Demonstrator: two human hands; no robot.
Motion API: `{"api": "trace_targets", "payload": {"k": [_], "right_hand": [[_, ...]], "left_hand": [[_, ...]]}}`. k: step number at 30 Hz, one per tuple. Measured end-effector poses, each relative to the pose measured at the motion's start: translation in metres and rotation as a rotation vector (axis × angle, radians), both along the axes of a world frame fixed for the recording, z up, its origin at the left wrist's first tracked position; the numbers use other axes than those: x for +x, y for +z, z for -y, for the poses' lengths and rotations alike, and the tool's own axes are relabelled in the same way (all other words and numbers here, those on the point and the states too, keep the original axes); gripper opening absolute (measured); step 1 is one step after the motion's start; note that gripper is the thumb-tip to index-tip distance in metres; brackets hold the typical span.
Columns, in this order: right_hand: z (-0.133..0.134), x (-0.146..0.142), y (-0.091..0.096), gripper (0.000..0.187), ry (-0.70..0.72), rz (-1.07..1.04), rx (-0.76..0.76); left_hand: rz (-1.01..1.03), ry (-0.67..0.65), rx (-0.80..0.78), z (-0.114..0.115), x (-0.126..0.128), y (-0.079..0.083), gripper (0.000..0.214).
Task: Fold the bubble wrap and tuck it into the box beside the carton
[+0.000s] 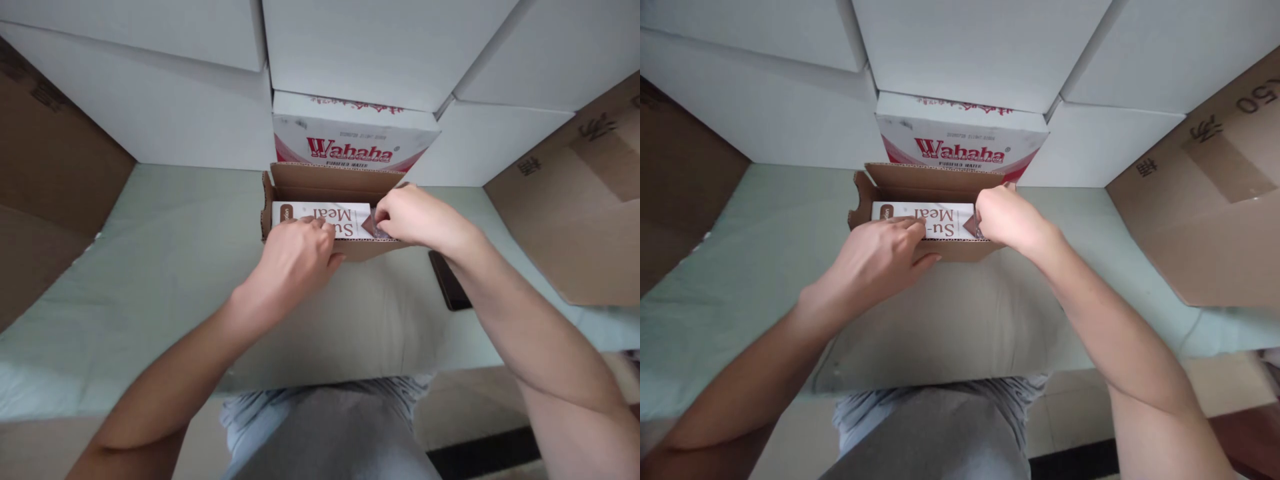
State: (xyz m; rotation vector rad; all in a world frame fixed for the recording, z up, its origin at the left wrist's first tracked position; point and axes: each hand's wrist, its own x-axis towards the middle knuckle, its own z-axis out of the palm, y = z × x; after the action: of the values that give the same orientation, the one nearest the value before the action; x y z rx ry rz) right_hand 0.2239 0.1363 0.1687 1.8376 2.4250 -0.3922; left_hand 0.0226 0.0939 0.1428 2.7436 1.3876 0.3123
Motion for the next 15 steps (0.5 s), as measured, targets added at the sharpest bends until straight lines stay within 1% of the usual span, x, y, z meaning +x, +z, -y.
{"api": "trace_targets", "payload": {"k": [1, 3, 5, 6, 7, 8, 9, 10, 11, 12, 13, 15], "right_hand": [[0.000, -0.001, 0.000, 0.015, 0.002, -0.030, 0.009], [0.004, 0.003, 0.002, 0.010, -0.049, -0.159, 0.120], [0.014, 0.012, 0.003, 0.014, -0.149, -0.359, 0.327], [0.021, 0.019, 0.000, 0.017, -0.205, -0.471, 0.437], [0.028, 0.026, -0.006, 0.020, -0.258, -0.587, 0.534], [0.035, 0.034, -0.016, 0.022, -0.308, -0.708, 0.605], [0.042, 0.041, -0.030, 0.024, -0.350, -0.813, 0.640], [0.049, 0.046, -0.047, 0.027, -0.385, -0.912, 0.642], [0.055, 0.049, -0.066, 0.032, -0.422, -1.003, 0.578], [0.060, 0.049, -0.086, 0.041, -0.456, -1.067, 0.496], [0.065, 0.046, -0.105, 0.049, -0.468, -1.122, 0.416], [0.073, 0.033, -0.136, 0.057, -0.461, -1.176, 0.285]], "left_hand": [[0.002, 0.007, -0.007, -0.001, 0.000, 0.000, 0.020], [0.029, 0.004, -0.011, -0.004, 0.000, 0.001, 0.019], [0.130, -0.045, 0.030, -0.003, -0.005, 0.001, 0.018], [0.213, -0.070, 0.072, -0.001, -0.009, -0.001, 0.021], [0.318, -0.074, 0.130, 0.002, -0.015, -0.004, 0.027], [0.434, -0.052, 0.186, 0.006, -0.022, -0.010, 0.036], [0.558, 0.021, 0.243, 0.010, -0.029, -0.018, 0.045], [0.681, 0.128, 0.281, 0.015, -0.036, -0.029, 0.053], [0.787, 0.236, 0.280, 0.019, -0.043, -0.042, 0.061], [0.870, 0.326, 0.244, 0.022, -0.049, -0.057, 0.067], [0.919, 0.375, 0.158, 0.024, -0.052, -0.073, 0.070], [0.978, 0.406, -0.094, 0.027, -0.052, -0.104, 0.071]]}}
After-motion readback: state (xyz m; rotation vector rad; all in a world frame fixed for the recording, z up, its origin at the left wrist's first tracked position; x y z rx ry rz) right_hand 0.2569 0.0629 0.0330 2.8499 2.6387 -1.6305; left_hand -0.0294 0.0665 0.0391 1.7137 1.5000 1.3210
